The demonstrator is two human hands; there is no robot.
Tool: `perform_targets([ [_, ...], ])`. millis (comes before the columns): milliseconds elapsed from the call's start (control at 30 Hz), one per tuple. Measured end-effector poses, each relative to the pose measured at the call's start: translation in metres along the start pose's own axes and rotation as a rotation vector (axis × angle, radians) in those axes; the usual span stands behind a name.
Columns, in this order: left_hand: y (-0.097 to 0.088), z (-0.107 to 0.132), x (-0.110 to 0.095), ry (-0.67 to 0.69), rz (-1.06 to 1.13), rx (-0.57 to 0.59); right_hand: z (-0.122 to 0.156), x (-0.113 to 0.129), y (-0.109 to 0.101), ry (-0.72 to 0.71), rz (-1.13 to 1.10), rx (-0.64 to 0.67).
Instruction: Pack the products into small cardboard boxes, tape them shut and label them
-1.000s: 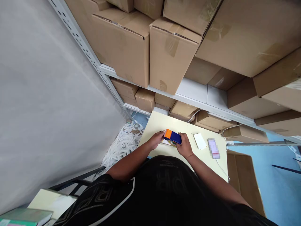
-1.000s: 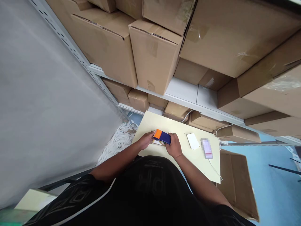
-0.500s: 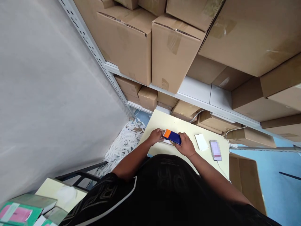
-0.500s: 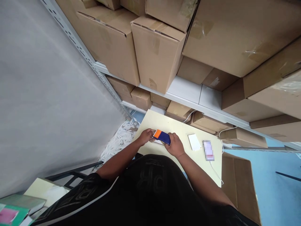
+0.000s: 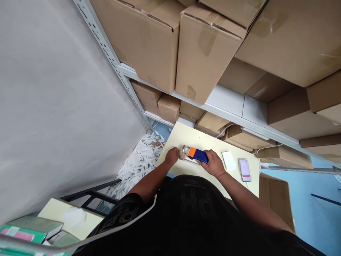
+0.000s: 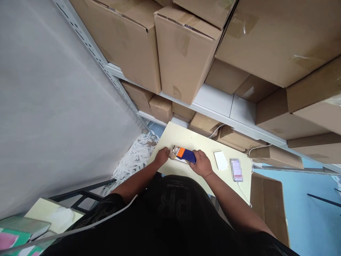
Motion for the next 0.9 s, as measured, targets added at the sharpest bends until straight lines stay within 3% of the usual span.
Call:
perform_targets([
  [133,0.012,-0.014,-0.005,0.011,-0.096,-0.051,-0.001,0.0,-0.001,0.022,0.001,-0.028],
  [300,0.004,-0.026,-0.003,0.025,-0.153,-0.005,0.0,0.002,0.001,0.035,-0.004,-0.048],
  [500,-0.01,-0.01,-0.008,0.132,-0.135,-0.046,0.001,0.004,0.004,0.039,-0.001,-0.055],
  [567,-0.013,-0.001,-0.013,0.245,-0.147,-0.045,0.0,0.004,0.004,0.044,-0.005,-0.046],
  [700,0.001,0.017,-0.028,0.652,-0.404,0.116,-0.003,0.002,0.002,0.067,-0.013,-0.023],
  [800,0.016,0.019,-0.037,0.701,-0.583,0.049,-0.004,0.001,0.001,0.073,-0.011,0.029],
  [900,0.026,0.014,-0.043,0.742,-0.607,-0.006,-0.006,0.002,0.002,0.055,0.005,0.096],
])
Point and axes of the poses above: each hand's wrist, its own z-axis away from the middle knuckle, its own y-axis out of the palm, x = y × z, the point moved 2 cm from there along -z, towards the middle knuckle, and after that the axes turned 10 degrees about -y, right-handed, at the moved point
